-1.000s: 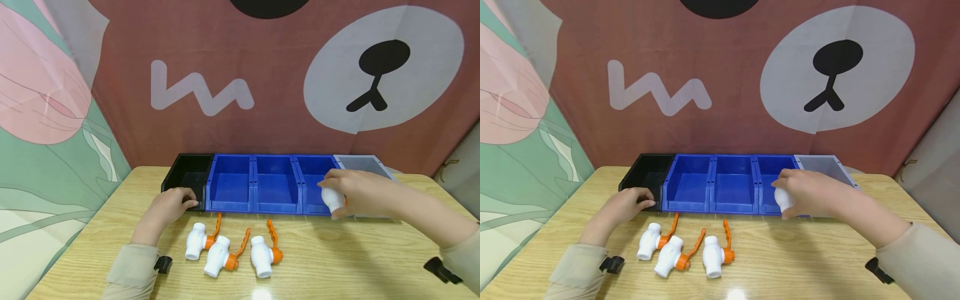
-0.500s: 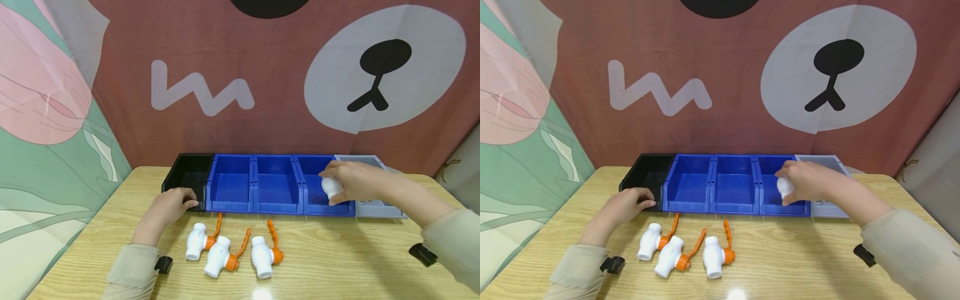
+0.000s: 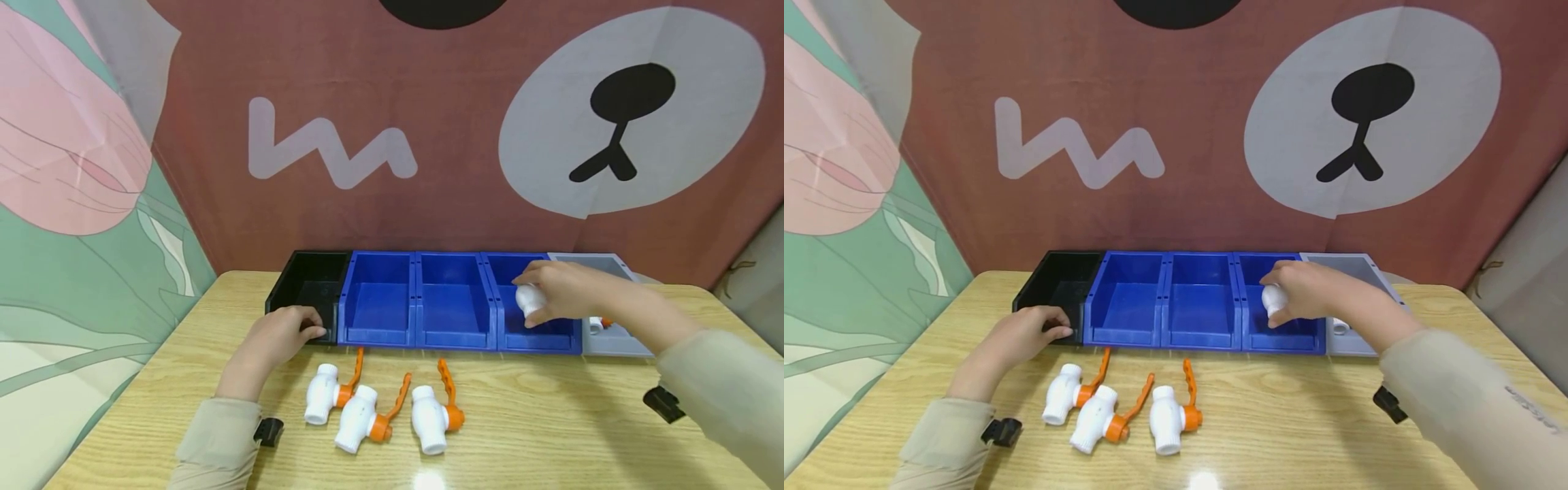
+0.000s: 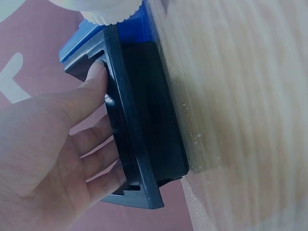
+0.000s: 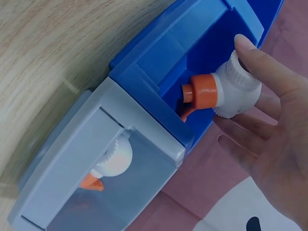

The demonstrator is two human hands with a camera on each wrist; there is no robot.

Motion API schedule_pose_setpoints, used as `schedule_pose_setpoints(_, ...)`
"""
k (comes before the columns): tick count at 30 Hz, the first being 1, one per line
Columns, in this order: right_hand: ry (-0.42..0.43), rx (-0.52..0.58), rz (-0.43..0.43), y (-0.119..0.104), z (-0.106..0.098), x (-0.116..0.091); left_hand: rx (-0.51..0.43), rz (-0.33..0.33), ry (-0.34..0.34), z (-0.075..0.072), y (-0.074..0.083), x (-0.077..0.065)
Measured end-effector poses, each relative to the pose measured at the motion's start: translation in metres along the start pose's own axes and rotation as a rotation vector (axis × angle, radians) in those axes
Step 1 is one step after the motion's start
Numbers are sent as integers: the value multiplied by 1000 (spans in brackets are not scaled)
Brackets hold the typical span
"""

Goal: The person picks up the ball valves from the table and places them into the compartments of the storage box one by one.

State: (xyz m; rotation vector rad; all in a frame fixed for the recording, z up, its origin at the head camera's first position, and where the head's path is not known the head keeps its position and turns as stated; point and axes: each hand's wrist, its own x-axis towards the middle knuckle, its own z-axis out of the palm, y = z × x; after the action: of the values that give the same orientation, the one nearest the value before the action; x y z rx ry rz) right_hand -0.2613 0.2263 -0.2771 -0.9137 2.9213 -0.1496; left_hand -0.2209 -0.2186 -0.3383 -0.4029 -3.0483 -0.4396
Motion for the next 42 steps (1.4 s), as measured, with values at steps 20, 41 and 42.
schedule_pose_setpoints(20,-41,24,28,4,17,15,-5,-8,-4,0,0,1)
schedule_pose_setpoints(41,-52,-33,-20,4,34,25,-5,-9,4,2,1,1)
schedule_pose_setpoints(42,-47,-42,-26,4,34,26,-3,-9,3,2,1,1)
